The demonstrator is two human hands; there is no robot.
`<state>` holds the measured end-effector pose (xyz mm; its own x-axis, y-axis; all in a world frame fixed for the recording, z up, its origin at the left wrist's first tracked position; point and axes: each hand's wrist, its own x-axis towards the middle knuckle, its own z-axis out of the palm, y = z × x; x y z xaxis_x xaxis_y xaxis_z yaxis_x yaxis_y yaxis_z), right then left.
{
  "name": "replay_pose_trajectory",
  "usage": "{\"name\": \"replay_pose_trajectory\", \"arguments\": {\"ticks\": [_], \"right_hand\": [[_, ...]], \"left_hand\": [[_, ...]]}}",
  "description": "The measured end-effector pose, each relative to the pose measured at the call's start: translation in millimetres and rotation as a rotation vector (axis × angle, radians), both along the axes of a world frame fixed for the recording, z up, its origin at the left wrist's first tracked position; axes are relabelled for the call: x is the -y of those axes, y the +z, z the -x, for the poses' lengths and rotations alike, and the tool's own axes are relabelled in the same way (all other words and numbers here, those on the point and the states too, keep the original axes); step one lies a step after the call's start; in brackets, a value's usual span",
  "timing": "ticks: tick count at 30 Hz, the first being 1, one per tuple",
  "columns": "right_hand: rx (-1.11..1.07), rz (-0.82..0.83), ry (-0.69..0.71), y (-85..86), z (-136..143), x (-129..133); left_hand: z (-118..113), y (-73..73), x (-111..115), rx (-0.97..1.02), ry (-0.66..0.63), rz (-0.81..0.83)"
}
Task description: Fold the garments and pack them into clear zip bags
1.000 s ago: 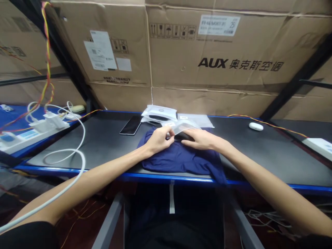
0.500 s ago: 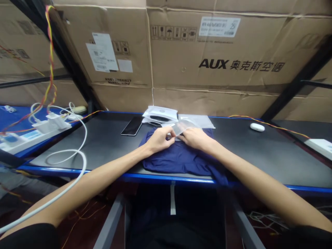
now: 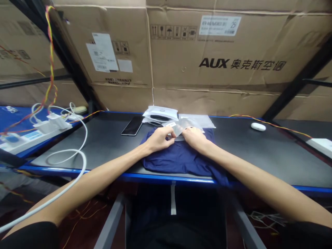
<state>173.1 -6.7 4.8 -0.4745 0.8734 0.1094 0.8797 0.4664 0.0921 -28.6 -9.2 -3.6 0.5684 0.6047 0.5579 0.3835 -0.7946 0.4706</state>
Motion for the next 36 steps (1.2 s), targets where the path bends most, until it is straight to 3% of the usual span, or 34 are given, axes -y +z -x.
{"name": "replay_pose_trajectory", "arguments": {"ticks": [3,8,13,18,24,31,36], "right_hand": [[0.015,-0.027,-0.027,4.8,-0.7,3.0],[-0.043,0.006,0.117,10.0,-25.4,15.0],[-0.366,0.019,0.388,3.1,-66.2,29.8],[-0.651,-0.132,0.359,3.1,-97.2,37.1],[-0.374,-0.226,0.377,-7.4,-122.1,29.3],[-0.099,-0.327,0.413,-12.4,-114.1,31.9],[-0.092,-0.322,0.418,-10.8,-110.4,35.4]], "left_hand": [[-0.5,0.1,-0.8,0.001,0.007,-0.002],[-0.1,0.1,-1.1,-0.034,0.042,-0.021],[5.0,3.1,-1.2,-0.179,0.124,-0.141],[12.6,5.5,-9.6,-0.284,0.059,-0.284],[18.9,3.2,-18.3,-0.397,0.053,-0.295],[15.4,8.1,-13.4,-0.49,0.105,-0.348],[1.7,10.9,-7.4,-0.432,-0.016,-0.416]]}}
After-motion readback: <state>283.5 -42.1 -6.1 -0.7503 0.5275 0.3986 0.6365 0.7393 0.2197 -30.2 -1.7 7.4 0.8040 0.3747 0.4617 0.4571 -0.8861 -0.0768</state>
